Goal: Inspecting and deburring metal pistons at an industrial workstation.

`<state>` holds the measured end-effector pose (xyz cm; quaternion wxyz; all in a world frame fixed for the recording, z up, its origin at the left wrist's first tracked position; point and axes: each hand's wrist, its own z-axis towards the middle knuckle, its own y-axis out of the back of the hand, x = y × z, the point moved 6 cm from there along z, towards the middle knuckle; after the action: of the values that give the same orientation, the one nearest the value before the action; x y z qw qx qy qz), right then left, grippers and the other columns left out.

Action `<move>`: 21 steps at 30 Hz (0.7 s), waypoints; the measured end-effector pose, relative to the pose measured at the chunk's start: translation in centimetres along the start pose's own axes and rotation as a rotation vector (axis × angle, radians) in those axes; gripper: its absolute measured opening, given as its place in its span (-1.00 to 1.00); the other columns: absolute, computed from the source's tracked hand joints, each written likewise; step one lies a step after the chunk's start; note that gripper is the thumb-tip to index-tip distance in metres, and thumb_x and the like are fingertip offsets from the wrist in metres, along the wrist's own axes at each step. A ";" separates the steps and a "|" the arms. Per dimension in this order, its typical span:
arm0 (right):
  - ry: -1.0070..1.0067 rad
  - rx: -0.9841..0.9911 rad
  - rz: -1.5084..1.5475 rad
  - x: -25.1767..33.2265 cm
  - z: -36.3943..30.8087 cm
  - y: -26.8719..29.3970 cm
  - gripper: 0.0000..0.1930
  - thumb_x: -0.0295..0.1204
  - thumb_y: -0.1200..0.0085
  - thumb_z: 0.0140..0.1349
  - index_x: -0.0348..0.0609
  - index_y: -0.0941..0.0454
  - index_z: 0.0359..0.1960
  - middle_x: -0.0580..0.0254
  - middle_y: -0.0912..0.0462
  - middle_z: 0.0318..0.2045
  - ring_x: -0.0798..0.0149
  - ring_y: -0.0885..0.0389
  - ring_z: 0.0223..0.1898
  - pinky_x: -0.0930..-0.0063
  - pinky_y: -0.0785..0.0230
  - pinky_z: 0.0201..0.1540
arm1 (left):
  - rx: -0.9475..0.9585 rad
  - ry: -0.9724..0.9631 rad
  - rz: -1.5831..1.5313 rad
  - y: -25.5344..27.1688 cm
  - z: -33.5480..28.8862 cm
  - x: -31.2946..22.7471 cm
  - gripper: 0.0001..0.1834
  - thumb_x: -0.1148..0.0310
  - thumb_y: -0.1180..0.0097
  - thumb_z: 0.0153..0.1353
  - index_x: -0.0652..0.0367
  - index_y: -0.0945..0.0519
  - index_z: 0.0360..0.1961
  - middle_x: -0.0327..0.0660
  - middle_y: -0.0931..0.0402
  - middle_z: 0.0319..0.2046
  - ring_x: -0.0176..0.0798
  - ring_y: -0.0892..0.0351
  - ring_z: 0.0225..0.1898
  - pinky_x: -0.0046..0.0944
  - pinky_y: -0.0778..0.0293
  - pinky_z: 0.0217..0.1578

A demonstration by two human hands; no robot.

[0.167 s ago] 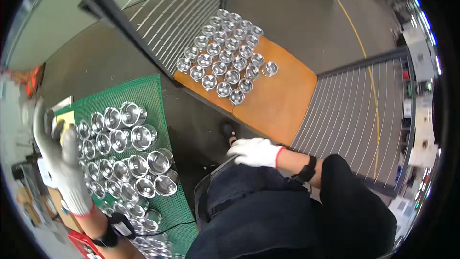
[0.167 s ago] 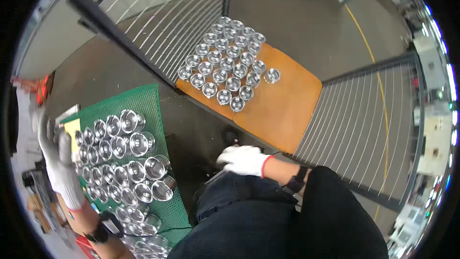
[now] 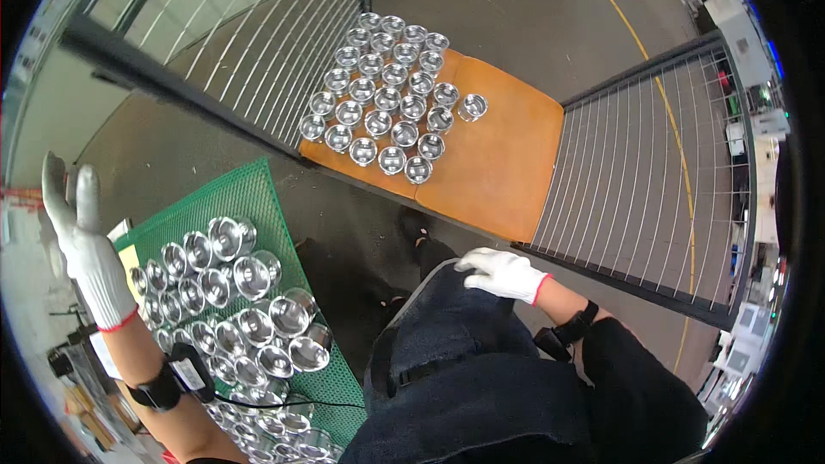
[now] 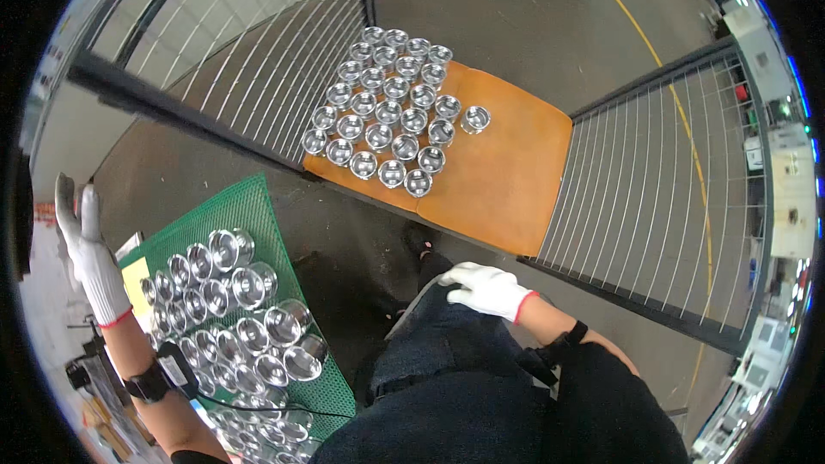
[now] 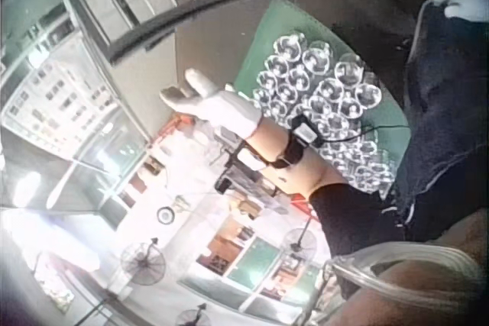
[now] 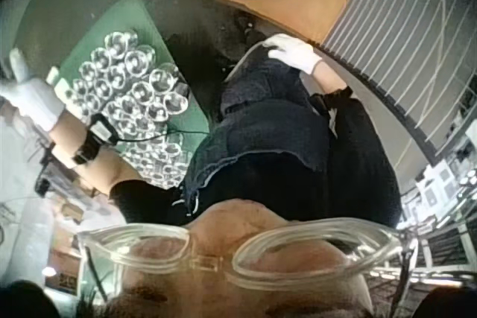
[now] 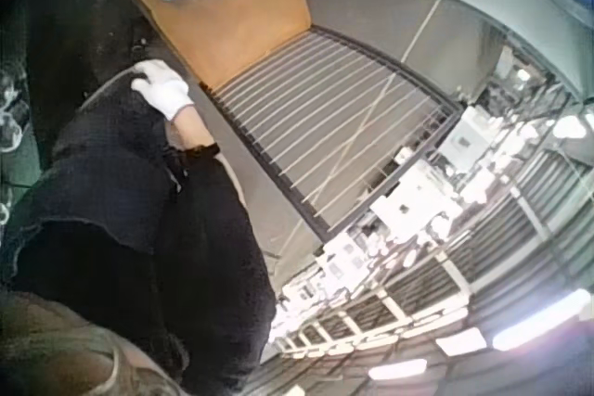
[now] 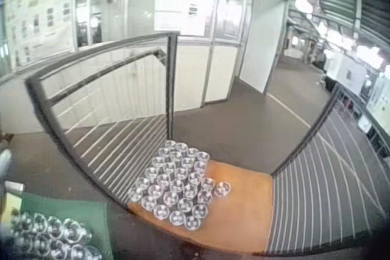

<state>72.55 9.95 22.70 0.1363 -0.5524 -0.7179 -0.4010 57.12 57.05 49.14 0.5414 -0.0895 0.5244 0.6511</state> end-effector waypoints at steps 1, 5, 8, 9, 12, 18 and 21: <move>-0.036 -0.011 0.048 -1.9 -0.3 0.4 -0.59 -0.18 -0.09 0.25 0.02 -0.53 0.12 0.14 -0.52 0.13 0.05 -0.52 0.16 0.23 -0.35 0.24 | -0.058 -0.064 0.077 -1.4 1.5 0.3 -0.33 0.24 -0.05 0.38 0.22 -0.16 0.43 0.03 -0.14 0.39 -0.07 -0.23 0.37 -0.16 -0.31 0.29; -0.041 -0.068 0.051 -6.4 3.6 4.8 -0.58 -0.15 -0.08 0.26 0.02 -0.52 0.12 0.09 -0.51 0.13 0.03 -0.52 0.15 0.22 -0.33 0.24 | -0.055 0.044 -0.237 -2.6 7.4 9.3 -0.31 0.14 -0.01 0.42 0.18 -0.12 0.45 0.06 -0.03 0.44 0.01 -0.24 0.37 -0.07 -0.19 0.36; -0.124 -0.178 0.011 -9.6 10.2 11.2 -0.53 -0.06 -0.03 0.28 0.04 -0.48 0.16 0.03 -0.49 0.15 -0.05 -0.48 0.18 0.18 -0.32 0.24 | -0.145 0.084 -0.360 -6.6 7.4 6.2 -0.22 0.10 -0.04 0.40 0.09 0.03 0.49 0.12 -0.08 0.41 0.05 -0.28 0.32 0.01 -0.22 0.32; -0.144 -0.205 0.044 -10.3 12.9 13.5 -0.52 -0.05 -0.03 0.28 0.05 -0.47 0.18 0.01 -0.47 0.17 -0.06 -0.47 0.19 0.17 -0.31 0.25 | -0.236 0.064 -0.355 -6.5 7.6 6.3 -0.27 0.13 -0.04 0.40 0.11 -0.04 0.47 0.13 -0.07 0.41 0.04 -0.26 0.33 0.00 -0.21 0.33; -0.163 -0.347 0.113 -13.7 21.6 20.2 -0.46 -0.03 -0.04 0.27 0.07 -0.41 0.24 -0.05 -0.42 0.22 -0.11 -0.44 0.22 0.14 -0.29 0.27 | -0.242 -0.099 0.202 -1.9 9.5 8.2 -0.42 0.23 -0.03 0.38 0.22 -0.30 0.36 0.10 -0.17 0.39 -0.02 -0.42 0.22 -0.08 -0.38 0.23; -0.205 -0.461 0.081 -20.0 42.2 28.3 -0.32 -0.10 -0.08 0.24 0.16 -0.21 0.41 -0.29 -0.18 0.37 -0.20 -0.37 0.28 0.13 -0.25 0.33 | -0.253 0.031 0.213 -3.7 9.1 9.9 -0.37 0.19 -0.09 0.34 0.19 -0.29 0.36 0.08 -0.22 0.35 0.00 -0.43 0.21 -0.04 -0.39 0.23; -0.324 -0.495 0.164 -21.3 49.1 31.4 -0.20 -0.14 -0.15 0.19 0.34 -0.05 0.47 -0.32 -0.02 0.43 -0.27 -0.32 0.31 0.06 -0.25 0.34 | -0.275 0.070 0.191 -4.5 9.8 9.4 -0.34 0.16 -0.12 0.31 0.18 -0.28 0.37 0.07 -0.24 0.34 0.02 -0.44 0.20 -0.02 -0.39 0.23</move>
<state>120.52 33.20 -9.10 -0.0868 -0.6816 -0.5638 -0.4583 61.41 69.87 44.33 0.4409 -0.1353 0.4549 0.7618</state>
